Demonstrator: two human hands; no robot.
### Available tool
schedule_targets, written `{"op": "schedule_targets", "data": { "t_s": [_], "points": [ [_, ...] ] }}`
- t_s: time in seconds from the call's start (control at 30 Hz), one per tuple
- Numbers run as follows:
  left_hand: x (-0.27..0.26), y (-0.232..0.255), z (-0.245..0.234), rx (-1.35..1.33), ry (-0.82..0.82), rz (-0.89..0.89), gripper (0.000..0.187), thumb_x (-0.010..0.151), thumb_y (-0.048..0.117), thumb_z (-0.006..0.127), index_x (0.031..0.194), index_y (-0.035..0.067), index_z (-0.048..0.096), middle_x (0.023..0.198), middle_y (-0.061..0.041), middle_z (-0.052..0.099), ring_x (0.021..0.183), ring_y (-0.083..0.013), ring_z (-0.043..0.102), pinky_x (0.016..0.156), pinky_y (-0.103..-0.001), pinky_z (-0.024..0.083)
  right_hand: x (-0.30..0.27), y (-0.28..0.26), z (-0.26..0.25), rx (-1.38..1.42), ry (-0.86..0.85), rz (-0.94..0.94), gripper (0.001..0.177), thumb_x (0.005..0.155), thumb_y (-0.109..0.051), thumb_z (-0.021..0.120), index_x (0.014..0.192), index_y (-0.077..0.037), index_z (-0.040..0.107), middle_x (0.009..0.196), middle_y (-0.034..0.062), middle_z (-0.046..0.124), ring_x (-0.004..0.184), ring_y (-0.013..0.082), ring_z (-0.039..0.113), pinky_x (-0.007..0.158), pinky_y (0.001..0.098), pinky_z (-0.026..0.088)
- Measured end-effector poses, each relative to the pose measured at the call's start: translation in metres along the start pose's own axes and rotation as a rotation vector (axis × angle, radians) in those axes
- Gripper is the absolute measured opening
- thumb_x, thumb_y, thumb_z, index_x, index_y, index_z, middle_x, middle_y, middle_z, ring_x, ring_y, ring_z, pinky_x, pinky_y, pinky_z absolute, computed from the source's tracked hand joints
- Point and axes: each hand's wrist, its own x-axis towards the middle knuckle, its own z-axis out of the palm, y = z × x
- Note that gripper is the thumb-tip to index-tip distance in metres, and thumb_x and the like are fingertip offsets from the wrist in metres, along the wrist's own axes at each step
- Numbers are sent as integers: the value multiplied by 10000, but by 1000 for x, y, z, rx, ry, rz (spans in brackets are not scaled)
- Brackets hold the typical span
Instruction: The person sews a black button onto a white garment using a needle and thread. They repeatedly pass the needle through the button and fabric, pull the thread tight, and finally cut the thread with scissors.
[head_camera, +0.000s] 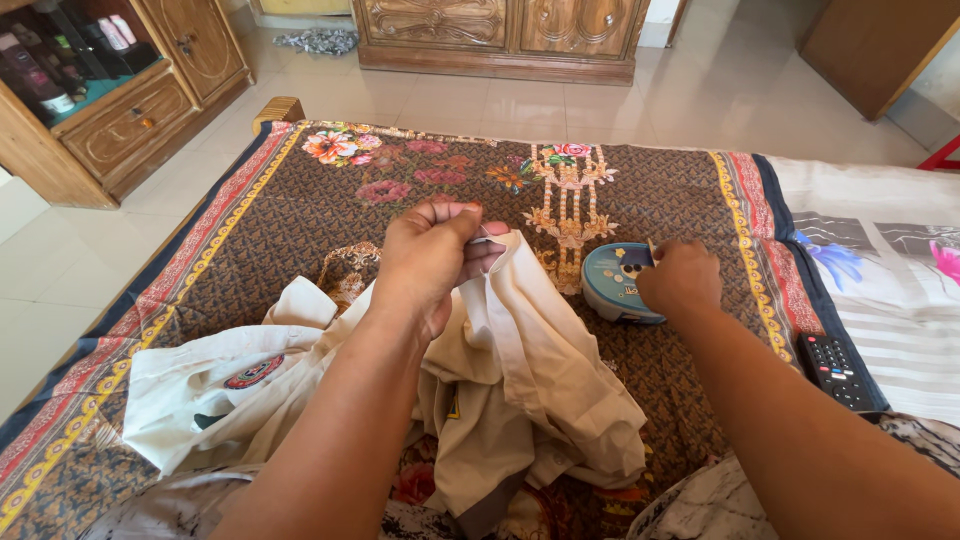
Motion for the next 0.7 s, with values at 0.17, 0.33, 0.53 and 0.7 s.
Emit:
{"op": "schedule_targets", "data": {
  "t_s": [0.17, 0.33, 0.53, 0.7],
  "points": [
    [-2, 0, 5, -12, 28, -2, 125, 991, 149, 597, 948, 32, 580, 903, -166, 765, 707, -187, 735, 678, -303, 621, 3, 25, 27, -207, -45, 6, 502, 924, -341, 598, 1317, -28, 615, 1490, 208, 447, 1447, 376, 320, 1119, 632, 295],
    [-2, -5, 7, -46, 30, 13, 140, 1002, 161, 592, 996, 24, 564, 920, -173, 755, 722, -191, 728, 699, -310, 625, 19, 48, 47, -142, -156, 49, 469, 964, -324, 557, 1278, 11, 655, 1418, 267, 553, 1292, 421, 549, 1052, 529, 458],
    [4, -30, 24, -107, 15, 38, 145, 1003, 149, 565, 1068, 21, 578, 926, -164, 755, 732, -196, 720, 674, -312, 585, 20, 62, 48, -65, -69, 67, 395, 927, -349, 654, 1167, -47, 742, 1205, 242, 700, 1118, 407, 677, 957, 500, 542],
    [9, -57, 45, -120, -23, 52, 135, 1008, 124, 573, 1071, 6, 584, 935, -148, 737, 758, -178, 696, 685, -305, 575, 15, 65, 49, -28, 57, -35, 309, 910, -274, 669, 1134, -88, 772, 1233, 221, 678, 1121, 407, 658, 969, 492, 534]
  ]
}}
